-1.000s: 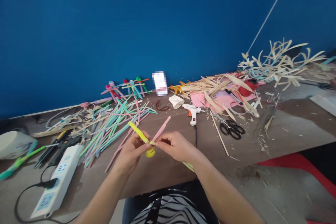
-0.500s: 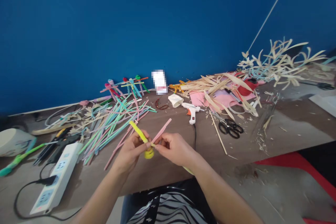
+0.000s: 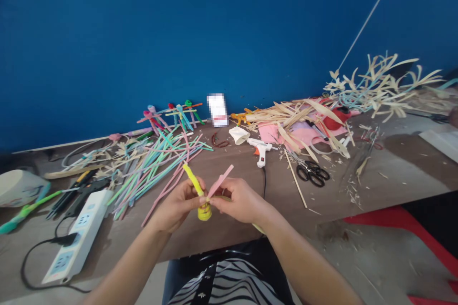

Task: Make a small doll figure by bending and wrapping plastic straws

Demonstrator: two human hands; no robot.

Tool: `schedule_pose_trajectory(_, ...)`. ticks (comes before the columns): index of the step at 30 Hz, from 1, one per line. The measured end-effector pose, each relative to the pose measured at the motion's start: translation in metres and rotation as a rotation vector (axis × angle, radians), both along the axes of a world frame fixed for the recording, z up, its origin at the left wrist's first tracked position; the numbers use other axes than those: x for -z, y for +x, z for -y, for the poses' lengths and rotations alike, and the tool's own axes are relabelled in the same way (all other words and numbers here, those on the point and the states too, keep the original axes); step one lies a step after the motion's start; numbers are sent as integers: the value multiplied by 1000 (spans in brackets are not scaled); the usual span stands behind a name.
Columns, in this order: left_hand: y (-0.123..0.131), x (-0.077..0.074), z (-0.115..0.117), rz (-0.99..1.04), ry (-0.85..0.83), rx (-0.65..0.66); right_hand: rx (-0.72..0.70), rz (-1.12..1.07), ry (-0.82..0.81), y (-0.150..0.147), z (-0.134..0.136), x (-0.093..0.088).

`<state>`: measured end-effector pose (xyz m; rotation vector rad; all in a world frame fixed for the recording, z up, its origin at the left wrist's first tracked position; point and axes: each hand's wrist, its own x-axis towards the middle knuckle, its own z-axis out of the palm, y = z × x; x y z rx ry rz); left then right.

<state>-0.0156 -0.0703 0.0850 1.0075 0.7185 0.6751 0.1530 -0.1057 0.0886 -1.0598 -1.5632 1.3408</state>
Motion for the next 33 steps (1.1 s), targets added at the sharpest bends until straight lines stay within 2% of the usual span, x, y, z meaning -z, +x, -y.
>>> schedule_pose_trajectory(8,1,1,2,-81,60,-66,105,-64,-51,-8,-3,12)
schedule_pose_trajectory(15,7,7,-1,-77,-4,-100,135,-64,-106,-9,-5,19)
schedule_pose_trajectory(22,5,8,-3,-16,-143,-9,111,19,100,-5,-1,14)
schedule_pose_trajectory(27,4,13,-4,16,-249,105,11,164,258,2,1,7)
schedule_pose_trajectory(30,5,14,-3,43,-319,123,-9,170,282,3,1,5)
schedule_pose_trajectory(33,7,10,-2,65,-298,104,44,114,241,2,-1,7)
